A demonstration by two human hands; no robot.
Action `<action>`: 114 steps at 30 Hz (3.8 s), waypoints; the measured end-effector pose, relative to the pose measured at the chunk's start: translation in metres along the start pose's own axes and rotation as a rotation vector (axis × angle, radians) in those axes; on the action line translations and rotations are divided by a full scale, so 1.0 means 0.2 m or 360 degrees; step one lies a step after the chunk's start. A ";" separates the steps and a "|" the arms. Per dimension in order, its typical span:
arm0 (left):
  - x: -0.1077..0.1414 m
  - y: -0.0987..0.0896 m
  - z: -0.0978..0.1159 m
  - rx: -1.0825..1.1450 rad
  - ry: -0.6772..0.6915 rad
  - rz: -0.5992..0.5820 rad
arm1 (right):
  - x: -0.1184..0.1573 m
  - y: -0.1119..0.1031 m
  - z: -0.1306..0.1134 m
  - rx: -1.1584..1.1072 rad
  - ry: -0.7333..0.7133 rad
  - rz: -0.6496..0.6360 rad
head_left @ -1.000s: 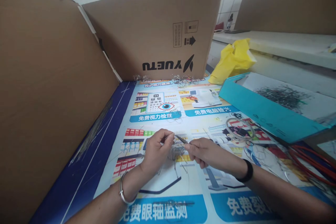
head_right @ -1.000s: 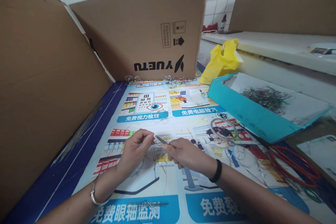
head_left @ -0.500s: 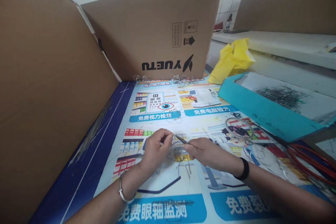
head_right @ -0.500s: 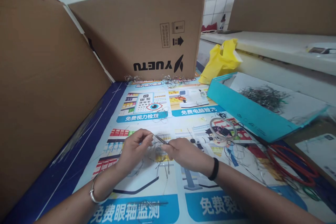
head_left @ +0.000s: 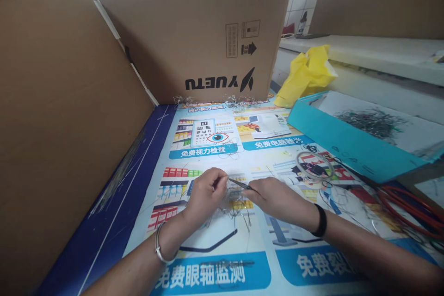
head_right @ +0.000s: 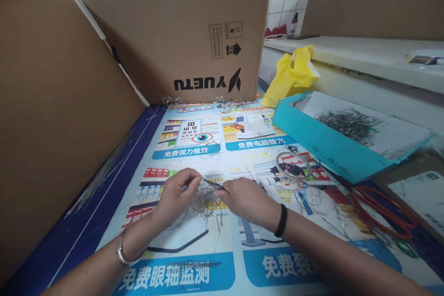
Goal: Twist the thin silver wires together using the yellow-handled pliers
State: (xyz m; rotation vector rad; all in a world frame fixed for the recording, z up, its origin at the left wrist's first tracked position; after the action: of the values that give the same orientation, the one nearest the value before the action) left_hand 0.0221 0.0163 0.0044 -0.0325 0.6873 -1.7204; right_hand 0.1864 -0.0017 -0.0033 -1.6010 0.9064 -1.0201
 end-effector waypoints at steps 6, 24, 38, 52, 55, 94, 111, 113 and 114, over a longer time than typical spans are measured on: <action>0.00 0.00 -0.02 0.0183 -0.0163 0.0056 | 0.00 -0.02 -0.01 -0.0221 -0.0004 -0.0046; 0.01 0.01 -0.03 0.0300 -0.0323 0.0089 | 0.00 -0.01 -0.02 -0.0317 0.0001 -0.0044; 0.01 0.02 -0.07 0.0434 -0.0404 0.0059 | 0.00 -0.02 -0.03 -0.0282 0.0067 -0.0072; 0.00 0.00 -0.06 0.0411 -0.0381 0.0087 | 0.00 0.00 -0.02 -0.0157 -0.0028 -0.0010; 0.01 0.01 -0.05 0.0391 -0.0369 0.0085 | 0.01 -0.01 -0.02 -0.0173 -0.0008 0.0011; 0.00 0.01 -0.02 0.0061 -0.0179 -0.0083 | 0.00 0.01 0.00 -0.0203 -0.0036 -0.0047; 0.00 0.02 -0.01 0.0020 -0.0193 -0.0138 | -0.01 0.02 0.02 -0.0057 -0.0029 0.0011; 0.00 0.02 -0.01 0.0040 -0.0212 -0.0135 | -0.01 0.01 0.03 -0.0070 -0.0022 0.0003; 0.00 0.02 -0.02 0.0045 -0.0220 -0.0133 | -0.01 0.01 0.03 -0.0073 -0.0023 0.0002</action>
State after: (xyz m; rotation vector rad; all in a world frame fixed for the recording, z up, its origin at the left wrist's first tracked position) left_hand 0.0248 0.0176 -0.0003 -0.1609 0.5658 -1.7893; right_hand 0.1901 0.0018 -0.0072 -1.6436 0.9269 -0.9924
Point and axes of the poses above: each hand's wrist, its own x-axis away from the middle knuckle, its own y-axis out of the palm, z = x × y, the point moved 4 cm from there along -x, towards the middle knuckle, and after that the axes turned 13 degrees about x, right-handed, at the moved point
